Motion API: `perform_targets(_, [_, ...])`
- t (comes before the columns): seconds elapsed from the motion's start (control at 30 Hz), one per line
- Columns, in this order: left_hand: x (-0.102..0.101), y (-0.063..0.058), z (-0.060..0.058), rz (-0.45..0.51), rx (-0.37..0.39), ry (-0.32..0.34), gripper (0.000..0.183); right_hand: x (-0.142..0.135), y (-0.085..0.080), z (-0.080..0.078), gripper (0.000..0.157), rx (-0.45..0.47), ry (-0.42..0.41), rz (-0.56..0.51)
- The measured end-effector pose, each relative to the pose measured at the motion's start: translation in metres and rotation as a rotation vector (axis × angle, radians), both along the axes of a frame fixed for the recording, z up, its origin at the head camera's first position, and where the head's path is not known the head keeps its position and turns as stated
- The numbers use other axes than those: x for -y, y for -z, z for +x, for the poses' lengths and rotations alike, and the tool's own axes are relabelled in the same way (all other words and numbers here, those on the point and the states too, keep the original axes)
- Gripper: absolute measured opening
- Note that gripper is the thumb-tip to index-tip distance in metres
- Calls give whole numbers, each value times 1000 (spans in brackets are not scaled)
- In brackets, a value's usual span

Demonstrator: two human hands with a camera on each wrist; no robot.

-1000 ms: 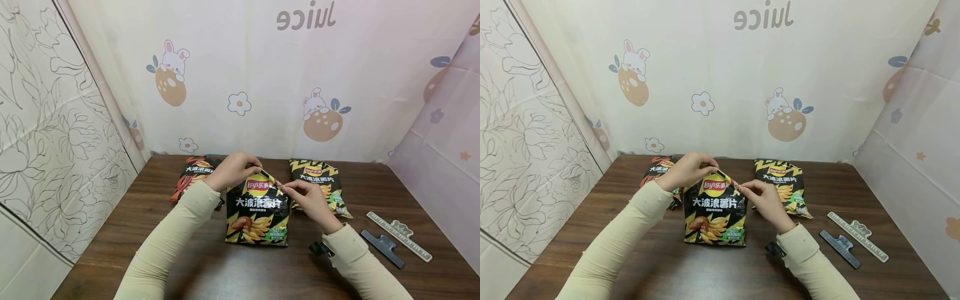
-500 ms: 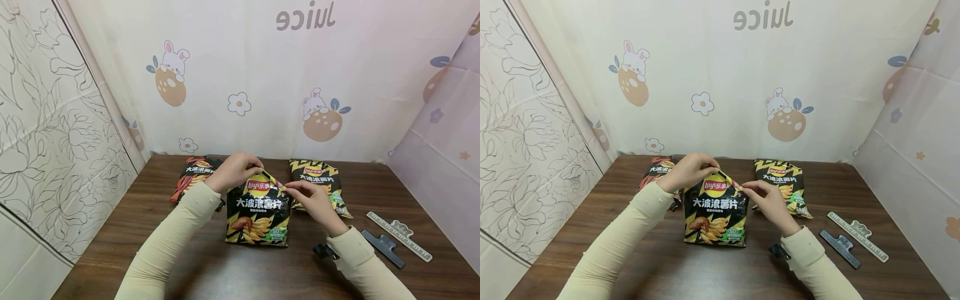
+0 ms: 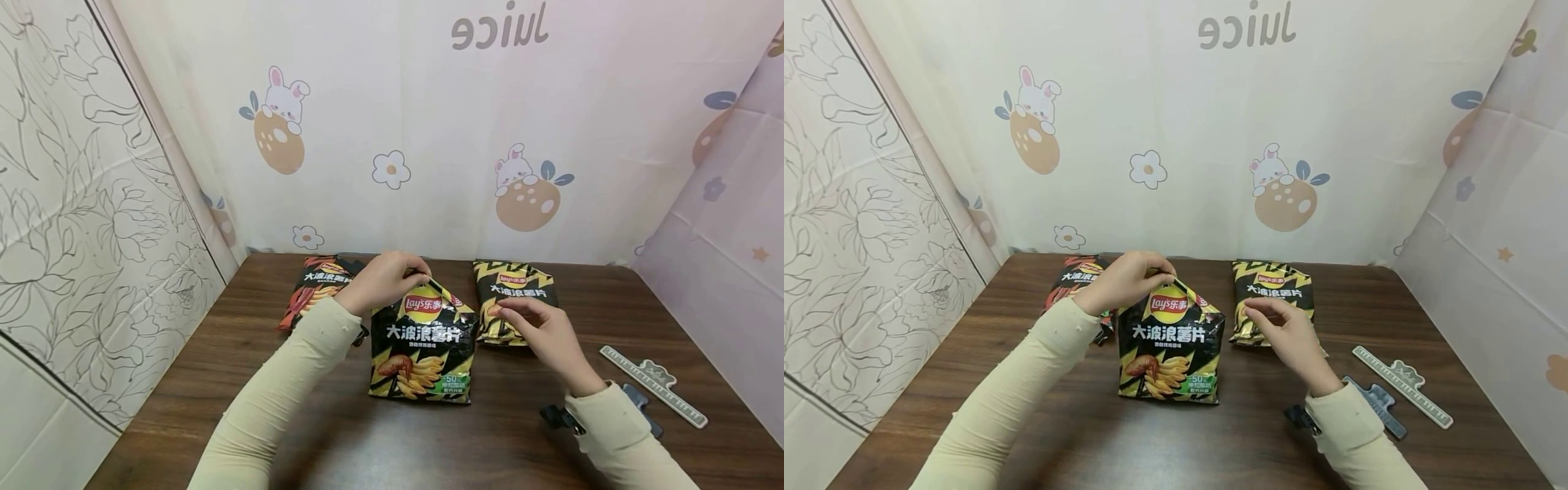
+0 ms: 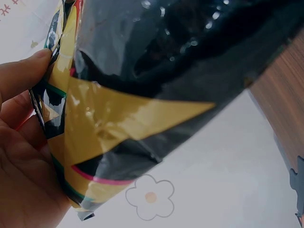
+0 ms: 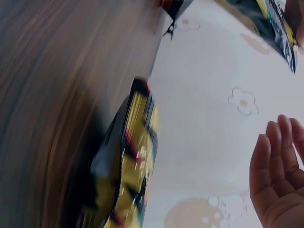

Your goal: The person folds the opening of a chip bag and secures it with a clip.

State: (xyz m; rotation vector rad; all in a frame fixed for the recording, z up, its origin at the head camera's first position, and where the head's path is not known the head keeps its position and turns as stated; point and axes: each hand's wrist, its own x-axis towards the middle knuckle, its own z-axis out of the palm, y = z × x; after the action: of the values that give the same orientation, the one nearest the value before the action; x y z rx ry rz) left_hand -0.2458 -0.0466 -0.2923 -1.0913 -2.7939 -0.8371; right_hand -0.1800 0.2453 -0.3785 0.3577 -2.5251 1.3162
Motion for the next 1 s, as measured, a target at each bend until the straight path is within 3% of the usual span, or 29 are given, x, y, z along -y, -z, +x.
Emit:
perform_targets(0.3, [0, 0, 2, 3, 5, -7, 18, -31, 5, 8, 29, -54, 107, 118])
perform_targets(0.47, [-1, 0, 2, 5, 5, -4, 18, -51, 6, 16, 33, -38, 157, 181])
perform_targets(1.0, [2, -2, 4, 17, 18, 0, 18, -119, 16, 37, 39, 14, 251, 227])
